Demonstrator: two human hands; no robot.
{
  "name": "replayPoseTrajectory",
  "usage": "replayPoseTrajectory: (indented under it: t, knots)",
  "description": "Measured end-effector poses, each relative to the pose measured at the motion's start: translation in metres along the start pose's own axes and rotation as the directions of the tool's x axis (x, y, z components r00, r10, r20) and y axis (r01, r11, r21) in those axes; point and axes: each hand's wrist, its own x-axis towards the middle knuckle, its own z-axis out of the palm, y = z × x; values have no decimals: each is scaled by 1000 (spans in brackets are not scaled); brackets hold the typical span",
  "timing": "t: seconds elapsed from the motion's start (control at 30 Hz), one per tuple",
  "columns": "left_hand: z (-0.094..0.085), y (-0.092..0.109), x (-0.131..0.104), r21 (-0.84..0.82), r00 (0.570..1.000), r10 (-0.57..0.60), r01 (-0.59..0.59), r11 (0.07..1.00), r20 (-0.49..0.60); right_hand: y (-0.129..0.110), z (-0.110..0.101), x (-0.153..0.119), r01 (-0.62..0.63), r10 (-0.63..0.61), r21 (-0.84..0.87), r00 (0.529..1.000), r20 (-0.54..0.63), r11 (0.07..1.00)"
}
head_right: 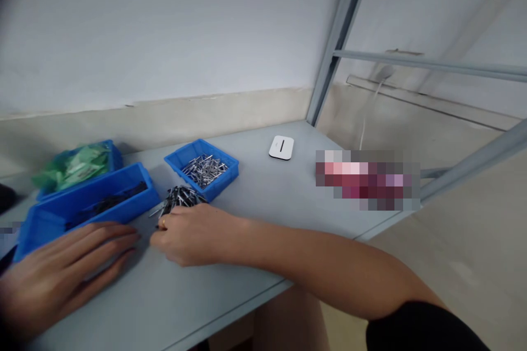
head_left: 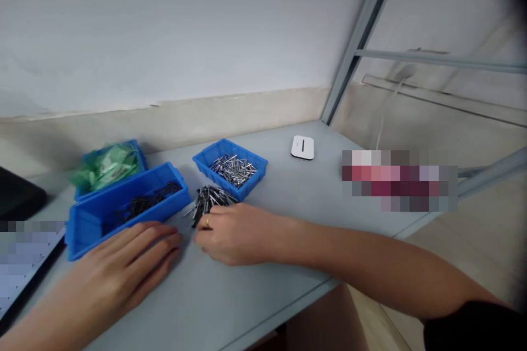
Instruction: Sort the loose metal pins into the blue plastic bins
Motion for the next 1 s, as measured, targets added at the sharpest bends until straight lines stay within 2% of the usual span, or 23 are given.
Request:
replayPoseTrajectory:
  t: [0.03,0.1,0.33,0.57,0.67,0.87,1.0]
  knots:
    - [3,6,5,50,996,92,-92,994,-3,-1,-2,0,-7,7,2,1000,25,1000]
    - [7,12,14,94,992,126,-125,988,2,-1,-5,0,-7,7,6,998,56,1000]
    - [10,15,20,146,1000,6,-10,989,25,-2,-1,0,-61,61,12,998,-4,998]
    - [16,8,12,191,1000,1,1,982,-9,0,1,0,-108,108,5,994,27,994]
    - [16,5,12,190,1000,-8,6,982,12,1,0,0,-111,111,12,993,36,994]
    - [12,11,22,239,994,112,-104,966,-19,0,1,-1,-107,107,-17,994,10,994]
    - [13,11,21,255,991,123,-105,961,-53,-1,3,0,-89,89,-11,996,-23,996]
